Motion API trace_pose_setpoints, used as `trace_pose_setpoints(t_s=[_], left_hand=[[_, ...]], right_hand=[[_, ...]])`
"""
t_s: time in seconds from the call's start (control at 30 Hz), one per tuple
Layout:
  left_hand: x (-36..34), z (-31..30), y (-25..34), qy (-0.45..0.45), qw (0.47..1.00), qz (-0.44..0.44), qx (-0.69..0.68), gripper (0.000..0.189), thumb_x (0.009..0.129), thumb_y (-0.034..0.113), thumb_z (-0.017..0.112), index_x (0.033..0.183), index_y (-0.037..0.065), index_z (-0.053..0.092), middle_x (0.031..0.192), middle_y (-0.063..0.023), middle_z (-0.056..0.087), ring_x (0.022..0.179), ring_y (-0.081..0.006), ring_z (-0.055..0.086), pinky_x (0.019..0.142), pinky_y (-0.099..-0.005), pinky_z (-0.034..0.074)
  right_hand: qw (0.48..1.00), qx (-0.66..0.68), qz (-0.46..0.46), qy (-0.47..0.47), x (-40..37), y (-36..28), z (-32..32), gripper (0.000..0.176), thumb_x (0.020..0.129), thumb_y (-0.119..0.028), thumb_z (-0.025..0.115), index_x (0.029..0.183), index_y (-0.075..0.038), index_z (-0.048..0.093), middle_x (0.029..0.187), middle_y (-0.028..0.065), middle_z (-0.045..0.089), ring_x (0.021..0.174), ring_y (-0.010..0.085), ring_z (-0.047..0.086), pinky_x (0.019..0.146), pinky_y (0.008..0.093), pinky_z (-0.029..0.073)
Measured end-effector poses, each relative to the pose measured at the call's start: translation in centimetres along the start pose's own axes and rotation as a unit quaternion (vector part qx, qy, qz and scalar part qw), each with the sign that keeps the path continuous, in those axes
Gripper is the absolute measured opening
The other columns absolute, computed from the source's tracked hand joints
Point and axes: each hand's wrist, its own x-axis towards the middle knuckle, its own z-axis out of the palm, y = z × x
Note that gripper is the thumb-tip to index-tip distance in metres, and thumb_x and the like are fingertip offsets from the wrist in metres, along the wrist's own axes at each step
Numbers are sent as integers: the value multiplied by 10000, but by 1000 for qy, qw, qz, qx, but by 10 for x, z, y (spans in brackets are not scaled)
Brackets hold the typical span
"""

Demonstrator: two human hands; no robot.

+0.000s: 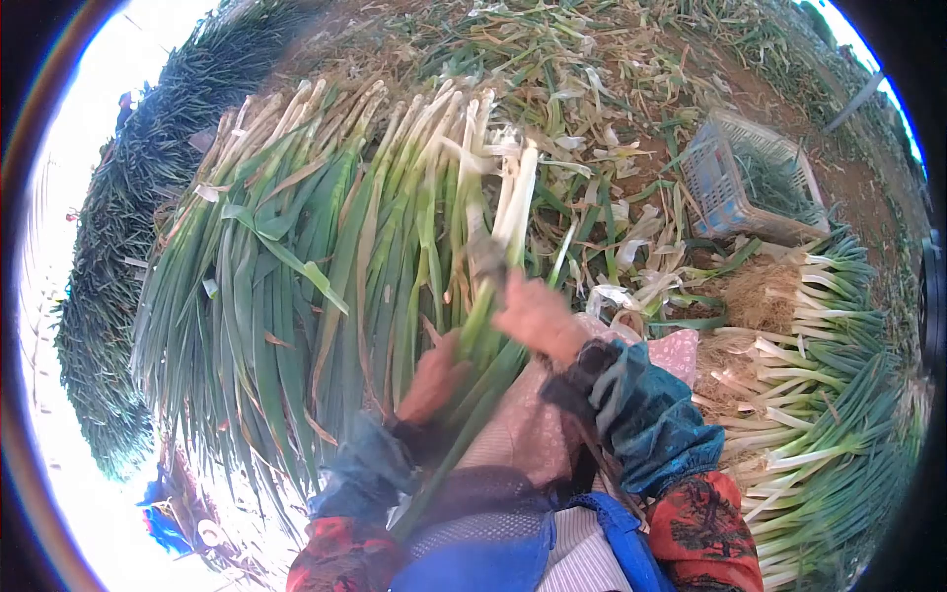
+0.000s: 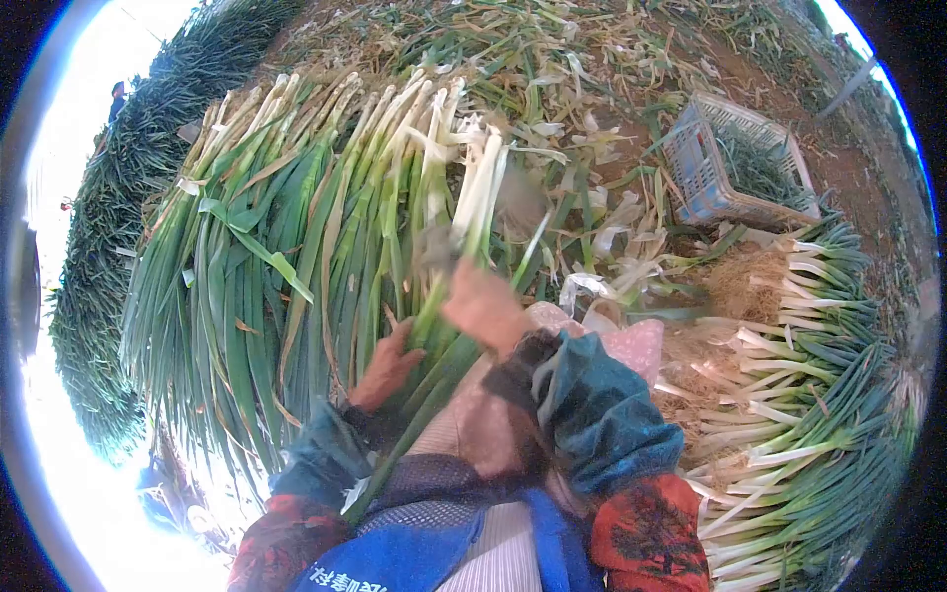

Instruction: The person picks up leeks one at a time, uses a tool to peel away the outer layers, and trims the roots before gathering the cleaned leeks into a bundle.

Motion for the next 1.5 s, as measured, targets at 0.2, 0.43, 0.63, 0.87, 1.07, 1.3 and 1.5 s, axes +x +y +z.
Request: trace_pose_setpoints(t_s=[0.2,0.43,0.63,0.87,1.07,1.3,1.5], left_hand=[[-6,48,6,-58,996,7,62,420,759,70,547,1170,8,489,920,-279,583,865,-438,571,712,-479,450],[3,44,-10,-24,998,-5,61,381,765,36,525,1144,4,504,914,-259,593,804,-434,582,701,-475,465],[73,8,-2,133,981,95,107,231,774,-16,487,983,15,580,814,-205,563,812,-411,563,675,-468,439],[193,-16,7,226,934,176,215,149,769,39,521,903,-7,568,862,-218,575,828,-410,558,672,-470,448],[221,-18,1,130,930,-13,343,256,711,202,651,874,5,630,850,-221,625,819,-393,615,693,-462,489],[234,-45,-16,24,968,-113,222,452,608,330,751,862,-35,669,845,-236,646,764,-358,633,653,-412,479],[216,-42,-24,22,993,-92,-77,379,603,211,742,840,-70,652,713,-174,633,668,-261,627,604,-372,454]], right_hand=[[999,8,-51,-10,-6,0,6,524,739,-276,616,1045,87,392,792,279,606,772,428,607,703,485,493],[999,-9,-10,39,31,16,10,510,738,-293,620,1004,84,404,796,293,601,789,443,598,716,471,484],[995,58,-77,9,23,15,18,498,729,-292,638,952,103,433,781,318,584,807,455,588,723,490,459],[984,-44,-168,32,30,24,7,510,718,-272,638,971,128,449,834,329,580,854,453,576,752,468,453],[993,80,-91,-4,7,4,-15,422,717,-256,628,943,82,511,852,306,567,840,451,570,738,459,450],[990,96,-73,-68,-8,-6,-34,550,714,-302,657,1015,114,459,877,326,584,891,456,571,774,445,448],[985,87,-144,-34,-13,2,-24,477,723,-282,641,980,87,483,874,312,559,869,446,558,750,441,443]])
